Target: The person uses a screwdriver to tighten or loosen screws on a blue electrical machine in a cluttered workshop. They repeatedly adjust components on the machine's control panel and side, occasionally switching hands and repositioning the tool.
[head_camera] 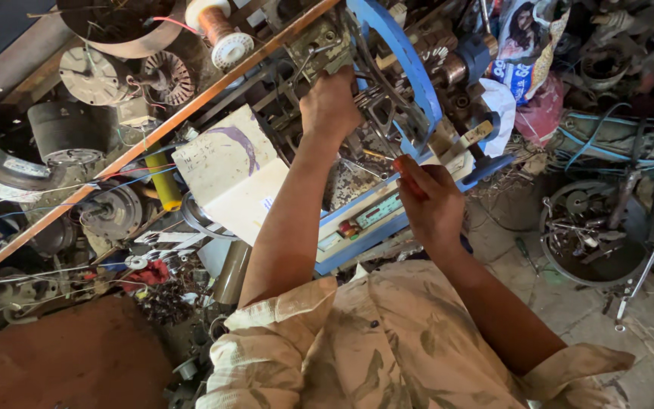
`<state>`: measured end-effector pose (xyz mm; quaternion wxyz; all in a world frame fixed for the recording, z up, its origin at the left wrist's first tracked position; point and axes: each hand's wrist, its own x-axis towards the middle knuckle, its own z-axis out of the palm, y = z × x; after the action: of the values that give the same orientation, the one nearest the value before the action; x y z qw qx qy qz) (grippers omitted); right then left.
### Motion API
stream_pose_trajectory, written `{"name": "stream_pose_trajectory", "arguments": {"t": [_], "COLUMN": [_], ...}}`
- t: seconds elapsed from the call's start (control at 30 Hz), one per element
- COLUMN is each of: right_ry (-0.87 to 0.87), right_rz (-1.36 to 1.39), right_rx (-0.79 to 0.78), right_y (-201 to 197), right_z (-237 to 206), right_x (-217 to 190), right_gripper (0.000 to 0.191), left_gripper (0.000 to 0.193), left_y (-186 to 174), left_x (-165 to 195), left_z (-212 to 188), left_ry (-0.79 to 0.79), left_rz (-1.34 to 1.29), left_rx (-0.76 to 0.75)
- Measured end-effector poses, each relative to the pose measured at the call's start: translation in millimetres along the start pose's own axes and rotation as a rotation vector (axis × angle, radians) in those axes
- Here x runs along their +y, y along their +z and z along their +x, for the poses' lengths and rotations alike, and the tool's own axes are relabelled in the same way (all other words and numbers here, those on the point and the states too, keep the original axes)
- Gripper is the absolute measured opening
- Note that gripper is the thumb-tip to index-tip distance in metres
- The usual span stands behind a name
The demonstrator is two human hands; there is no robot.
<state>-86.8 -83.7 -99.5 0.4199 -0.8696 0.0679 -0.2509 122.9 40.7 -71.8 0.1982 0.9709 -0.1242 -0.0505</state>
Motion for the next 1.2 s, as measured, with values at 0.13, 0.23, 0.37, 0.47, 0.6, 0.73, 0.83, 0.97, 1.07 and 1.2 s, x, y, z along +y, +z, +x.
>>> {"name": "stream_pose_trajectory", "arguments": {"t": [0.13, 0.23, 0.37, 0.47, 0.6, 0.73, 0.83, 0.97, 1.07, 1.2], "right_ry": [0.009, 0.077, 0.089, 0.082, 0.102, 0.056, 0.645, 0.906, 0.82, 0.487], "right_rz": [-0.113, -0.037, 0.005, -0.01, 0.016, 0.073, 0.496, 0.706, 0.556, 0.422], "right_rx": [-0.023, -0.035, -0.04, -0.033, -0.056, -0.042, -0.185, -0.397, -0.39, -0.342], "right_y": [0.2, 0.9, 1.3, 0.7, -1.0, -2.7, -2.2, -2.1, 0.7, 8.1], "right_z": [0.1, 0.6, 1.2, 1.5, 3.0, 7.4, 15.4, 25.5, 25.1, 17.8], "right_x": [1.0, 1.7, 1.0, 0.6, 2.7, 4.7, 3.8, 2.4, 4.6, 15.6], "right_gripper": [0.041, 0.043, 0.043, 0.043, 0.044, 0.039, 0.043, 0.053, 0.05, 0.045], "left_gripper": [0.061, 0.063, 0.064, 0.063, 0.061, 0.055, 0.056, 0.062, 0.063, 0.07], "left_y": [-2.2, -2.2, 0.5, 2.7, 3.9, 5.4, 7.8, 9.5, 9.5, 8.1], "left_x": [0.8, 0.8, 0.2, 0.6, 2.3, 0.9, -1.0, -3.2, -4.2, -4.7], "left_z": [-1.6, -1.5, -0.4, 0.7, 3.4, 3.6, 2.8, 4.6, 6.6, 8.5], "left_ry": [0.011, -0.004, 0.001, 0.001, -0.039, -0.006, 0.022, 0.045, 0.07, 0.091], "left_rz": [-0.003, 0.006, 0.011, 0.013, 0.051, 0.045, 0.038, 0.069, 0.072, 0.067], "left_rx": [0.014, -0.01, 0.007, 0.007, -0.046, -0.019, 0.019, 0.006, -0.012, -0.012]}}
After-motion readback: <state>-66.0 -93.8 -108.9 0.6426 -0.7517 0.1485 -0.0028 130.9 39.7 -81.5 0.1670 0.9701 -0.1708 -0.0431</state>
